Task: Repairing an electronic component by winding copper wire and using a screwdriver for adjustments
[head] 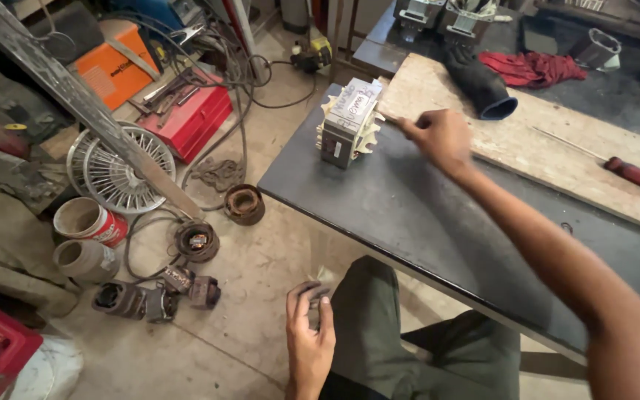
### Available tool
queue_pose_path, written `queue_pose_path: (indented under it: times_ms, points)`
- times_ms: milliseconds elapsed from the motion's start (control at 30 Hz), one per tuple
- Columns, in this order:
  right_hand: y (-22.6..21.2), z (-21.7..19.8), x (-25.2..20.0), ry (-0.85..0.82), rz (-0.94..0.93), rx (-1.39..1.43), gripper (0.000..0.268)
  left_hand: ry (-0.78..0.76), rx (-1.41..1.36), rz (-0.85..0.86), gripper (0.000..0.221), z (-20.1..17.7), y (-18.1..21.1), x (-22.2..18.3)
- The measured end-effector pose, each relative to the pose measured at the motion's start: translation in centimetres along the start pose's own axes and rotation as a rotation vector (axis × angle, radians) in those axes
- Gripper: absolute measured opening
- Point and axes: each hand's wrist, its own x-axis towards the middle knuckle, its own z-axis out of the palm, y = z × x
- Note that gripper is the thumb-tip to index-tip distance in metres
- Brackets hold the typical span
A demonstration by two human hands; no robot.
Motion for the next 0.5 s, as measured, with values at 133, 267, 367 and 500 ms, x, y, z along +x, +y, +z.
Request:
queue_pose_path:
  times_ms: [133,267,367,500]
  points:
    - [6.5,-5.5,0.7,-0.198,0.185,-0.145,0.039,-0.008,-0.009,0.000,0.021,0.5,-0.2,0.0]
    - [12.0,-11.6,0.8,-0.481,0.291,-0.326,0.043,-0.039,-0.020,-0.008,0.025,1.1,-0.7,-0.1]
    - [9.6,-15.6,-2.8,-0.642,0.408,-0.491,0.051,-0.050,-0.014,0.004,0.023,1.7,-0.8,-0.3]
    - [5.1,-14.2,-6.9,0.004,-0.207,-0.515,0.052,-0.095,-0.028,-0.057,0.023,2.5,0.3,-0.5]
